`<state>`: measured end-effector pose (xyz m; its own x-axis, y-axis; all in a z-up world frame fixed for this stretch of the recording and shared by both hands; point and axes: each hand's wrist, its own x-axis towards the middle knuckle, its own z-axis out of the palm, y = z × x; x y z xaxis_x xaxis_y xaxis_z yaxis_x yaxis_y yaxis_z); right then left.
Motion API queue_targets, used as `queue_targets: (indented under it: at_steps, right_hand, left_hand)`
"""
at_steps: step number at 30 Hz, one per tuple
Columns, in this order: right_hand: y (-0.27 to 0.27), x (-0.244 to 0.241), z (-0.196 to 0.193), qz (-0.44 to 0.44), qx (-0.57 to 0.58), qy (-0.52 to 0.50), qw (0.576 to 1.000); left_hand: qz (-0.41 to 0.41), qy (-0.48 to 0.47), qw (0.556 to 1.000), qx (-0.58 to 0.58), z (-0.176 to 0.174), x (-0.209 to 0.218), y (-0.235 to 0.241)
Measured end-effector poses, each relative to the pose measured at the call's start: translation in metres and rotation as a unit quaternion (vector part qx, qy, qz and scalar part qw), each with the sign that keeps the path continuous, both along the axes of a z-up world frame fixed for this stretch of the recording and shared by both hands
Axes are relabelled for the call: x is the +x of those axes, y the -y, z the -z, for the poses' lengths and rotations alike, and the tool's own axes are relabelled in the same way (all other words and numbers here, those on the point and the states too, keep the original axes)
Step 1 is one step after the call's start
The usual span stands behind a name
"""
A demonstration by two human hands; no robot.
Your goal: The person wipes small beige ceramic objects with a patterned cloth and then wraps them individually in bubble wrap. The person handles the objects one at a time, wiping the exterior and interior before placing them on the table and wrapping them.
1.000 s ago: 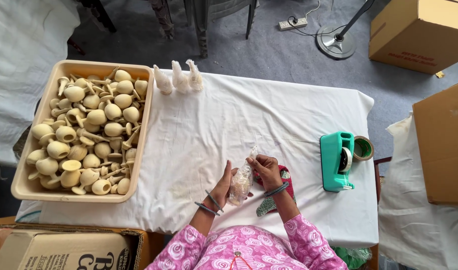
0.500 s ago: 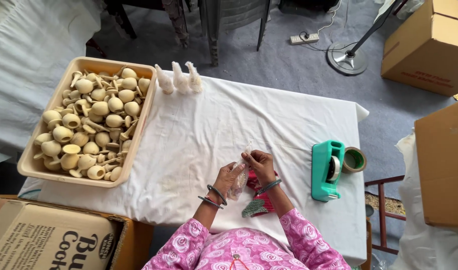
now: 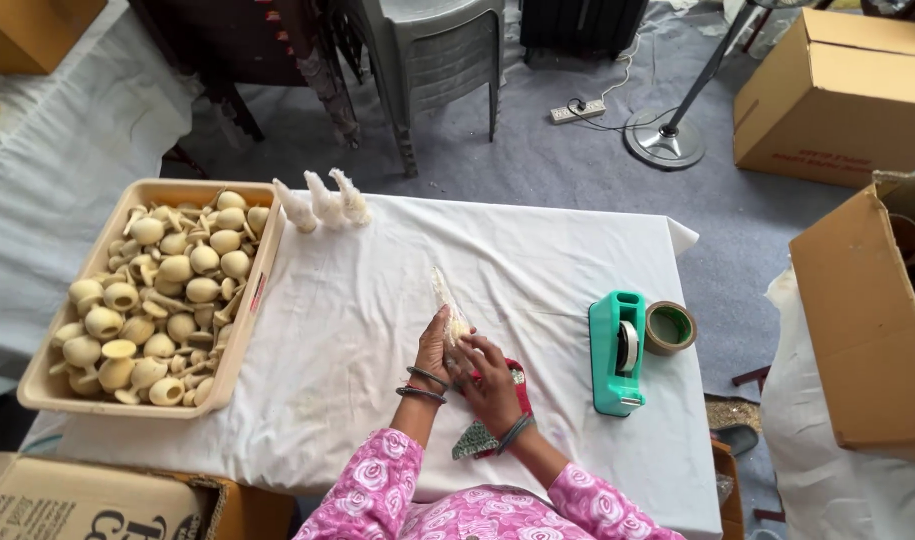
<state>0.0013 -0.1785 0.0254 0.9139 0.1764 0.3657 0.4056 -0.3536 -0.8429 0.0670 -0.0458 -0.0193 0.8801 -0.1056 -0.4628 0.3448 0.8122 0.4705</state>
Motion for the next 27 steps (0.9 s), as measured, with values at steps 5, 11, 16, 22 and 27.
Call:
queue_targets:
  at_steps: [5, 11, 16, 22, 27]
  right_hand:
    - [-0.008, -0.015, 0.002, 0.033, -0.067, 0.098, 0.992]
    - [-0.012, -0.023, 0.001, 0.032, -0.253, 0.136, 0.957]
    - [-0.008, -0.020, 0.003, 0.010, -0.327, 0.096, 0.940]
    - [0.040, -0.010, 0.060, -0.091, 0.029, -0.149, 0.984]
    - [0.157, -0.026, 0.060, 0.175, 0.063, -0.160, 0.969]
  left_hand:
    - [-0.011, -0.023, 0.999, 0.039, 0.004, 0.005, 0.001]
    - [0.022, 0.047, 0.986, 0.160, 0.036, 0.000, 0.008]
    - [0.002, 0.079, 0.953, 0.294, 0.055, 0.002, 0.012]
    - [0.005, 0.054, 0.906, 0.420, 0.024, -0.007, 0.007]
    - [0.014, 0.168, 0.792, 0.587, 0.055, -0.010, 0.008]
